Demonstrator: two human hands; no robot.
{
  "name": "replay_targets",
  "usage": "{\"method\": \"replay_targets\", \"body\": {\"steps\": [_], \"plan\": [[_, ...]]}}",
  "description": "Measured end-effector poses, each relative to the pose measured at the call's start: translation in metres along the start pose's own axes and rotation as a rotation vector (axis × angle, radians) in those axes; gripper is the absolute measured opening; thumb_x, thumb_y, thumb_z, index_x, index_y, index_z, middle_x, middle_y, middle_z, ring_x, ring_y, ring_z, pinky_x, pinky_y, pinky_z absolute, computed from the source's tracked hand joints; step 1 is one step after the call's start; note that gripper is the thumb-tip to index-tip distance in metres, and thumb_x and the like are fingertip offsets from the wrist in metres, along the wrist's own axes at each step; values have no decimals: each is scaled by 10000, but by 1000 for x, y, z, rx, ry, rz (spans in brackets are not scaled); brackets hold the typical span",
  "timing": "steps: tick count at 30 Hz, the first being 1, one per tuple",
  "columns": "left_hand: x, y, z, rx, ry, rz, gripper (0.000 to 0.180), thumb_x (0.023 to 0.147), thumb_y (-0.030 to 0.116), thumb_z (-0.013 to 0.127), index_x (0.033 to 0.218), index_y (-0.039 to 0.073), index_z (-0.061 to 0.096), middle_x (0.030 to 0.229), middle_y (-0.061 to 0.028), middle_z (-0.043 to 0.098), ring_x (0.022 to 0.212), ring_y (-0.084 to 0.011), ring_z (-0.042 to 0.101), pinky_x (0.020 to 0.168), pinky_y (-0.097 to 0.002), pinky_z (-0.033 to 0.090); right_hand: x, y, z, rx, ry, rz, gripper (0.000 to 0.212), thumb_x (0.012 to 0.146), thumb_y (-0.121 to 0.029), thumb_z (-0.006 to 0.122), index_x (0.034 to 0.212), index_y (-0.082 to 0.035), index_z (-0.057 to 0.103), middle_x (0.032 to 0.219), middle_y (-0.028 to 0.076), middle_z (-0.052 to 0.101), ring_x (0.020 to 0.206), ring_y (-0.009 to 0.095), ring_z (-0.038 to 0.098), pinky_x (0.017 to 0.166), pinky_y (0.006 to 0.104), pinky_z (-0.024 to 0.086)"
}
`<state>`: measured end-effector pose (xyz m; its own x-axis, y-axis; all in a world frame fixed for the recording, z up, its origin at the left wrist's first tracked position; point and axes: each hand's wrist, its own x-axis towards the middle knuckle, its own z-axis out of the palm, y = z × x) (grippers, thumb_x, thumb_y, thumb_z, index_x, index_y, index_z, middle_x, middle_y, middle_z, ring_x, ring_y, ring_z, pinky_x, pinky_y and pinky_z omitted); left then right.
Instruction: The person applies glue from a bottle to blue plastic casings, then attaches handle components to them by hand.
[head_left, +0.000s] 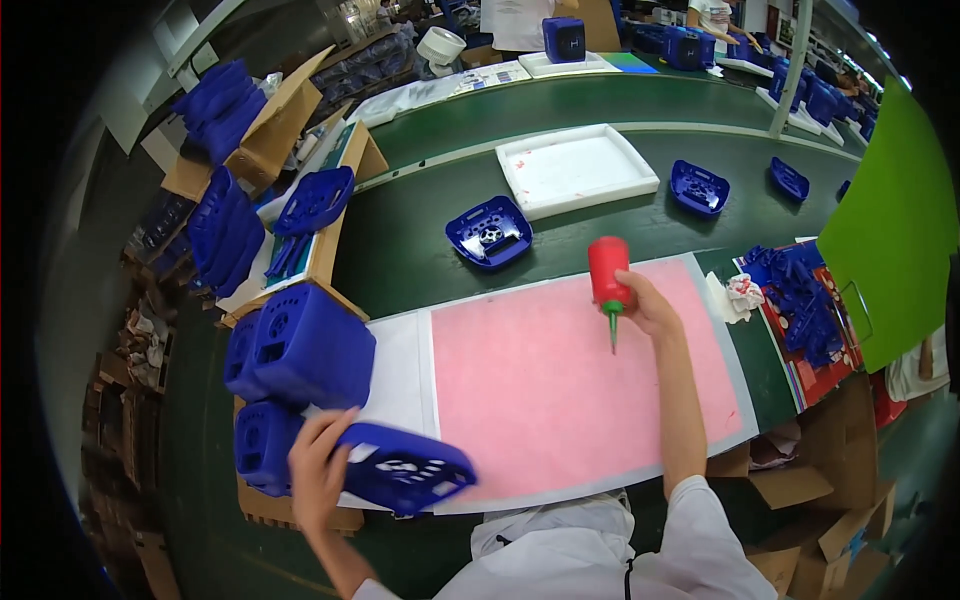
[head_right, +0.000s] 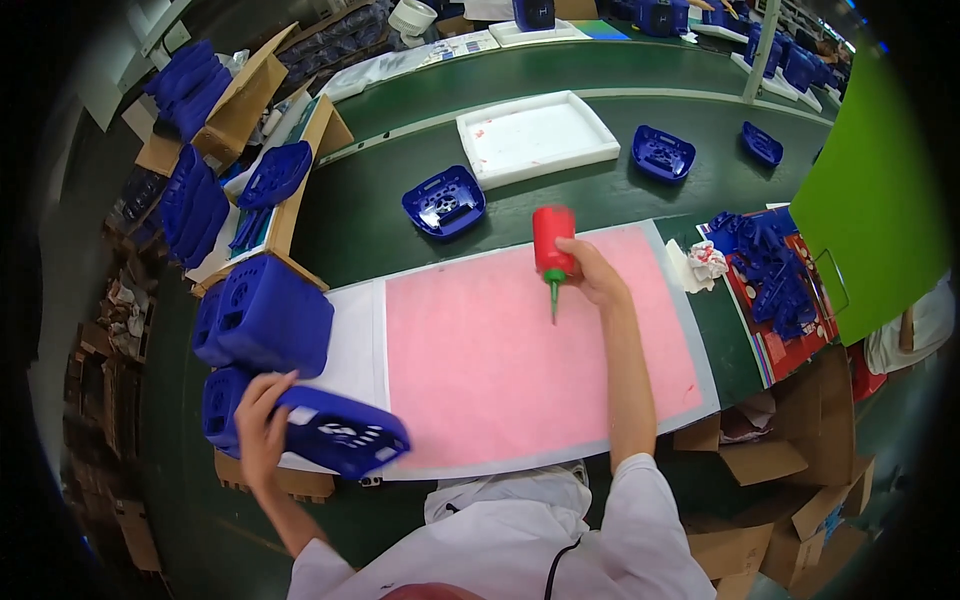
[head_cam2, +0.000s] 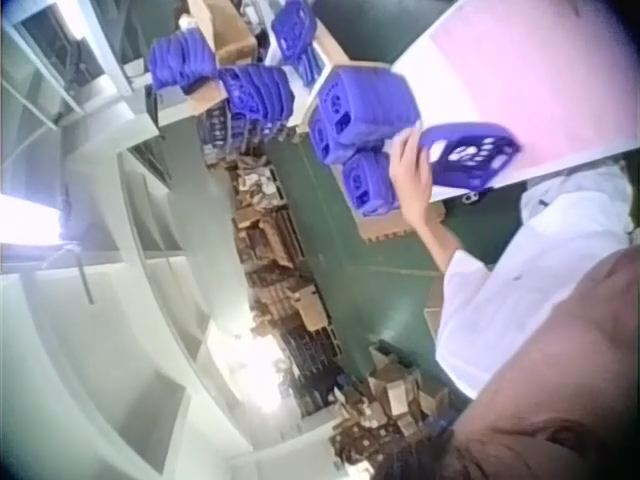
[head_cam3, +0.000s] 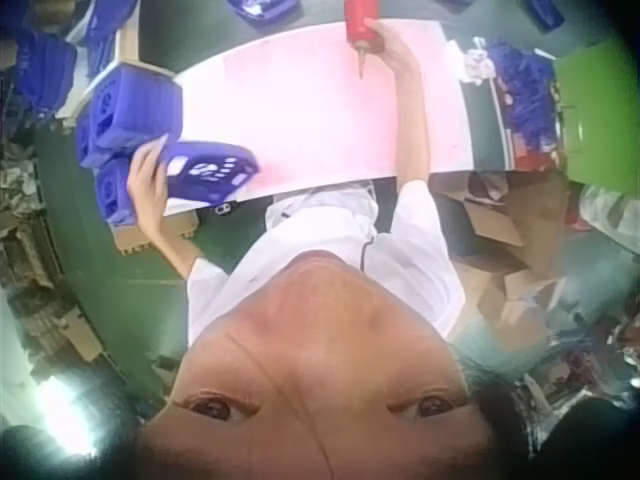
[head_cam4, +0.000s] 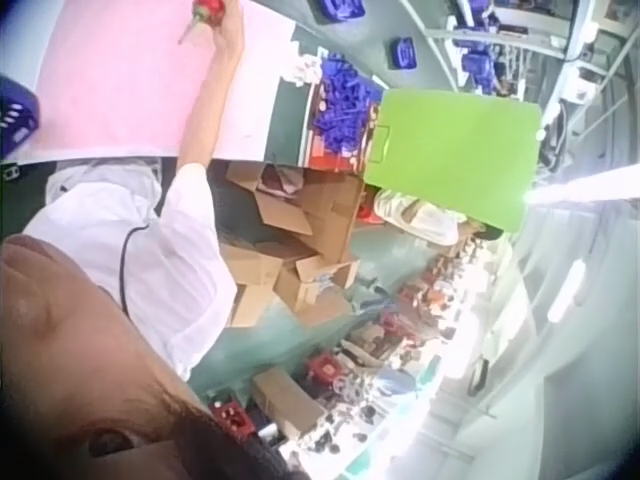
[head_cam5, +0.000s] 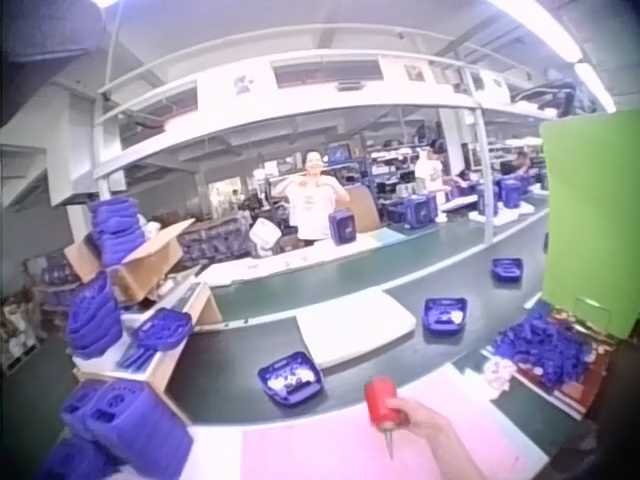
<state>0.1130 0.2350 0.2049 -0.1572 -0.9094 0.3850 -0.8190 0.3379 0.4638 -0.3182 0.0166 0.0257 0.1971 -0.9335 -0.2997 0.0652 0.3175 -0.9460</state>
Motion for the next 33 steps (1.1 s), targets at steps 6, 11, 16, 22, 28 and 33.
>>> {"method": "replay_targets", "body": {"steps": [6,11,16,22,28,33], "plan": [[124,-37,180,-475,-562,90,256,893,134,606,1096,-13,655,955,-175,684,834,-277,649,780,-328,496,66,68,31,1163,-66,-514,731,706,-374,794,1296,-89,469,1236,131,588,1047,257,596,778,376,522],[166,-46,251,-429,-269,175,316,832,202,679,1067,-9,669,988,-167,693,943,-313,646,848,-375,493,68,66,38,1325,-155,-577,810,672,-322,843,1333,-86,439,1320,90,536,1075,265,585,810,361,525],[158,-33,202,101,-417,-206,298,733,212,720,931,-8,680,838,-162,689,797,-326,662,742,-405,517,65,73,28,1321,-108,-570,857,660,-341,857,1358,-99,424,1350,85,515,1106,266,576,821,360,524],[155,-89,252,-209,-651,-217,276,744,221,710,875,-20,680,743,-148,668,691,-292,642,664,-379,512,59,65,42,909,-97,-508,780,709,-341,814,1351,-99,444,1379,111,496,1105,250,577,834,363,513],[144,-109,309,-1036,199,-488,285,841,14,602,1123,-17,624,928,-85,678,671,-90,592,610,-232,484,64,66,51,683,147,-562,665,800,-354,719,1345,-87,448,1358,115,515,1151,240,545,921,377,460],[141,-112,310,-900,137,-229,399,792,-54,595,1188,-6,596,1086,-82,617,613,-39,501,537,-185,411,58,59,61,578,216,-630,541,819,-237,695,1294,-83,486,1305,126,551,1131,239,551,919,372,457]]}}
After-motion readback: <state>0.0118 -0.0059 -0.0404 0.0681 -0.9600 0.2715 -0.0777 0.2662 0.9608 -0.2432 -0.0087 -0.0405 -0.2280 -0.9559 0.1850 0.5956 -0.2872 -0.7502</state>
